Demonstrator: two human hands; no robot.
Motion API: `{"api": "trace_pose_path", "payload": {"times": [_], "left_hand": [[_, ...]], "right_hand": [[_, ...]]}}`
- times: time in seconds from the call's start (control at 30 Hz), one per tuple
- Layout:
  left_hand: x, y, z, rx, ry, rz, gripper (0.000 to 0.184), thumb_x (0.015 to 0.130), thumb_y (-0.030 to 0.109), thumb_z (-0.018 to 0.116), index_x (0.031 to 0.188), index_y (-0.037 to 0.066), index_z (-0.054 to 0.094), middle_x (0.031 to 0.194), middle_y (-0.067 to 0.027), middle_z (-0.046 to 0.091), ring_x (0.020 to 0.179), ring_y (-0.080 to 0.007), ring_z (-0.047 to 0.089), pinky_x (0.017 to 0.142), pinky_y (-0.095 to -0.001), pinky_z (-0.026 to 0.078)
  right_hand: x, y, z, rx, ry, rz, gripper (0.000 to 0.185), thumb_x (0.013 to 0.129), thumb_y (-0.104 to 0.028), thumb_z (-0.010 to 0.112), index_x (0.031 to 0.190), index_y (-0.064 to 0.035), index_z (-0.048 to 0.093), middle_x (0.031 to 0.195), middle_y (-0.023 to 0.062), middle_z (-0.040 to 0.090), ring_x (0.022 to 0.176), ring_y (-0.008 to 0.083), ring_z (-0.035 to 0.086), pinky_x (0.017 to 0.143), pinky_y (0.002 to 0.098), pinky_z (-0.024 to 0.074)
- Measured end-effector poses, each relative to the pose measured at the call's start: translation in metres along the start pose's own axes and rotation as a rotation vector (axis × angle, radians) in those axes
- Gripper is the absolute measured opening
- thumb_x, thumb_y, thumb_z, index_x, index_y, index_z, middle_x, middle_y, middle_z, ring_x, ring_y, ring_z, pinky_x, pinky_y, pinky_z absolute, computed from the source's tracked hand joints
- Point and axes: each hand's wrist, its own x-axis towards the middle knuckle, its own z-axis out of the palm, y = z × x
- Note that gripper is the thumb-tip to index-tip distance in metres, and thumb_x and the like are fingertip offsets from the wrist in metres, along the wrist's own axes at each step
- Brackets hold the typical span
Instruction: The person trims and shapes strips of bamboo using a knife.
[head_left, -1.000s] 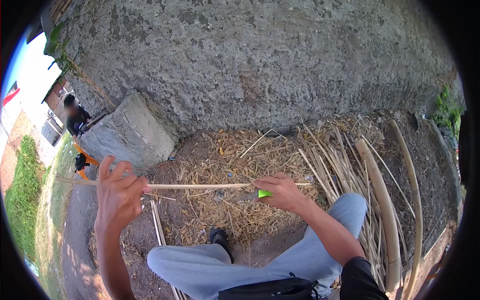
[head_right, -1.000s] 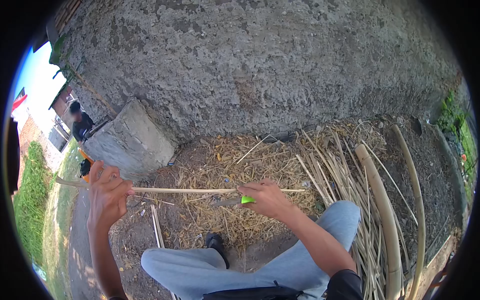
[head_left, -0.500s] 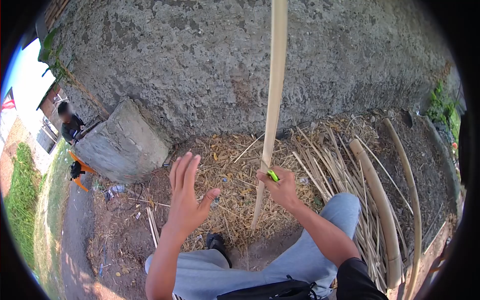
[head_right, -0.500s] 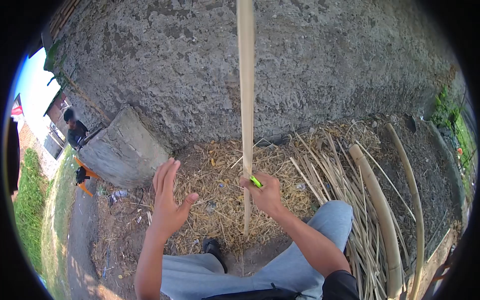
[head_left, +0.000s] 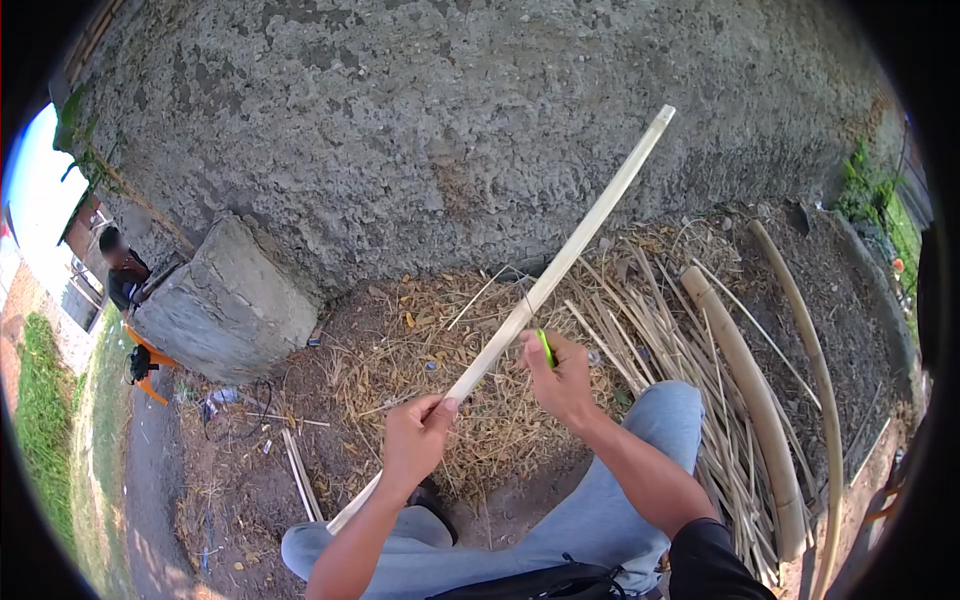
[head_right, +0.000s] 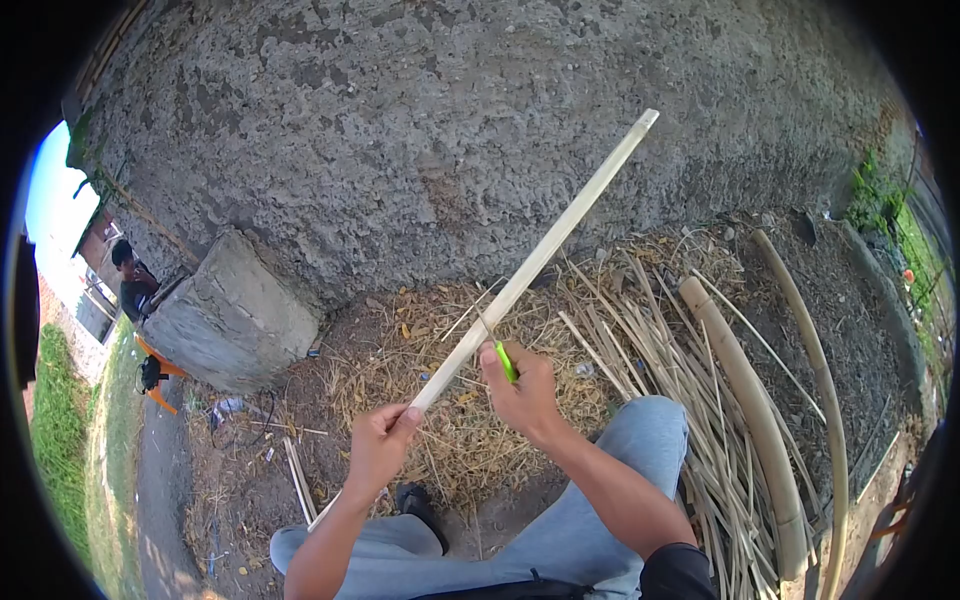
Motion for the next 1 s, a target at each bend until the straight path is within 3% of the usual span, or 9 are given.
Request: {"api": "trace_pose_path", "payload": {"times": [0.03,0.1,0.13,0.27,0.37,0.43,0.7,0.77,1.0], "left_hand": [[-0.008,0.004,-0.011,0.006,0.000,-0.007,0.027,0.099,0.023,0.058,0.097,-0.003,0.065,0.062,0.0000,0.054,0.050,-0.0077,0.043,0.047,-0.0232,0.035],[-0.029,0.018,-0.036,-0.342,-0.129,-0.339,0.026,0.100,0.021,0.057,0.095,-0.003,0.065,0.062,0.0024,0.051,0.047,-0.0029,0.037,0.042,-0.0195,0.027],[-0.041,0.017,-0.047,-0.343,-0.115,-0.346,0.026,0.100,0.021,0.057,0.095,-0.003,0.065,0.062,0.0024,0.051,0.047,-0.0029,0.037,0.042,-0.0195,0.027],[-0.097,0.000,-0.062,-0.432,-0.049,-0.498,0.025,0.099,0.019,0.057,0.094,-0.004,0.065,0.060,0.0013,0.049,0.046,-0.0025,0.035,0.041,-0.0198,0.025],[-0.127,-0.011,-0.055,-0.421,0.018,-0.480,0.026,0.099,0.018,0.057,0.094,-0.005,0.066,0.060,-0.0003,0.050,0.046,-0.0032,0.036,0.041,-0.0202,0.025],[-0.139,-0.014,-0.047,-0.430,0.051,-0.440,0.026,0.099,0.018,0.057,0.094,-0.006,0.066,0.061,-0.0009,0.051,0.045,-0.0034,0.036,0.041,-0.0204,0.025],[-0.162,-0.021,-0.033,-0.511,0.068,-0.516,0.029,0.101,0.019,0.055,0.094,-0.007,0.064,0.057,0.0006,0.044,0.045,-0.0044,0.032,0.041,-0.0230,0.021],[-0.165,-0.021,-0.035,-0.641,-0.018,-0.612,0.028,0.102,0.019,0.054,0.098,-0.005,0.066,0.056,0.0037,0.043,0.046,-0.0025,0.033,0.041,-0.0209,0.023],[-0.168,-0.033,-0.036,-0.582,0.004,-0.635,0.029,0.103,0.020,0.052,0.098,-0.006,0.065,0.056,0.0044,0.041,0.046,-0.0024,0.031,0.041,-0.0213,0.023]], "right_hand": [[-0.002,-0.004,-0.004,0.006,-0.002,0.007,0.030,0.099,-0.024,0.057,0.093,0.0029,0.068,0.068,0.0025,0.060,0.057,0.0096,0.056,0.051,0.0294,0.0439],[-0.005,-0.017,-0.014,-0.191,0.034,-0.156,0.029,0.101,-0.023,0.050,0.094,0.0009,0.063,0.063,0.0076,0.055,0.052,0.0161,0.055,0.050,0.0330,0.0407],[-0.007,-0.021,-0.016,-0.282,0.001,-0.168,0.022,0.100,-0.021,0.051,0.099,-0.0013,0.061,0.063,0.0121,0.054,0.051,0.0254,0.057,0.048,0.0366,0.0419],[-0.032,-0.015,-0.007,-0.496,-0.152,-0.320,0.020,0.096,-0.022,0.057,0.089,-0.0037,0.056,0.067,0.0131,0.059,0.050,0.0342,0.058,0.043,0.0437,0.0429],[-0.058,-0.009,0.008,-0.466,-0.374,-0.358,0.019,0.097,-0.022,0.057,0.088,-0.0050,0.057,0.067,0.0112,0.059,0.048,0.0318,0.057,0.042,0.0427,0.0423],[-0.069,-0.008,0.015,-0.456,-0.387,-0.398,0.017,0.096,-0.021,0.059,0.090,-0.0051,0.058,0.067,0.0093,0.058,0.047,0.0295,0.057,0.040,0.0413,0.0412],[-0.071,-0.009,0.021,-0.385,-0.294,-0.568,0.018,0.086,-0.021,0.071,0.085,-0.0046,0.063,0.067,0.0050,0.059,0.044,0.0209,0.056,0.037,0.0336,0.0401],[-0.073,-0.010,0.023,-0.399,-0.280,-0.556,0.018,0.085,-0.021,0.071,0.085,-0.0044,0.064,0.066,0.0045,0.059,0.043,0.0204,0.056,0.037,0.0336,0.0402],[-0.065,0.002,0.026,-0.530,-0.223,-0.556,0.021,0.087,-0.026,0.071,0.084,-0.0055,0.065,0.061,0.0024,0.059,0.042,0.0187,0.056,0.035,0.0326,0.0394]]}}
